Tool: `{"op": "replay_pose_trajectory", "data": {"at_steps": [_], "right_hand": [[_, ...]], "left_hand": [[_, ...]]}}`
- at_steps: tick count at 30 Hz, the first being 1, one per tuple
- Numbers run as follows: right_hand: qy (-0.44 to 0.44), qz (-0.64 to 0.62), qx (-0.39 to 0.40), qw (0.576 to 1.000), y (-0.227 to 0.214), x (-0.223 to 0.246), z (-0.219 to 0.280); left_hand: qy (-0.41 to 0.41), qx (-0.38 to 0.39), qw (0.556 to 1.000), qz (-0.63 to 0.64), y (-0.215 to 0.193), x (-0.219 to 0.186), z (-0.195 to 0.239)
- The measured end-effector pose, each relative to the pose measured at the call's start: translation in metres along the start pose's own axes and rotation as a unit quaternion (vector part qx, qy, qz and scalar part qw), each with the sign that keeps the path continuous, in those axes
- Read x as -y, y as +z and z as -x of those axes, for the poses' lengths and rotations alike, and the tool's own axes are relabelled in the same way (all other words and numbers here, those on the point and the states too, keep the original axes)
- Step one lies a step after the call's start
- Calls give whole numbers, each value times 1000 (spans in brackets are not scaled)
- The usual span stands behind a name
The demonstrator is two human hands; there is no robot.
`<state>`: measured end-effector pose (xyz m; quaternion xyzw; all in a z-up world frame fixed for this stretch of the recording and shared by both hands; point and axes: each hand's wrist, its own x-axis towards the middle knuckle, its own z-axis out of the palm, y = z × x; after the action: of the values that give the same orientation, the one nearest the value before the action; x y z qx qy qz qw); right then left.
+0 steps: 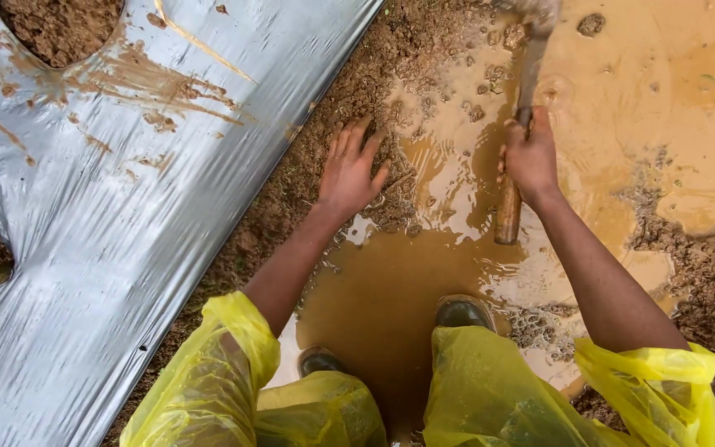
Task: Packing wet mud into planting holes in a plastic-covered field to secure plants.
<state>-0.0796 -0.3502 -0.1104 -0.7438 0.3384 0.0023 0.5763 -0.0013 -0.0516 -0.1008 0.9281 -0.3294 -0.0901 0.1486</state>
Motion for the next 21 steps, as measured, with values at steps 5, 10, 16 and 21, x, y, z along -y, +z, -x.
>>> {"op": "replay_pose_trajectory", "data": {"at_steps": [5, 10, 16, 21], "right_hand": [[38, 67, 65, 995, -11, 11, 76], [-28, 15, 23, 999, -35, -6, 58], [-80, -128, -96, 984, -29, 54, 13], [43, -63, 62, 995, -2, 22, 23]], "left_hand": [[-7, -46, 999, 19, 2, -19, -24], [-76, -78, 992, 61, 35, -32, -24], [-70, -85, 992, 66, 53, -29, -9], [-90, -116, 981, 127, 41, -40, -14]]}}
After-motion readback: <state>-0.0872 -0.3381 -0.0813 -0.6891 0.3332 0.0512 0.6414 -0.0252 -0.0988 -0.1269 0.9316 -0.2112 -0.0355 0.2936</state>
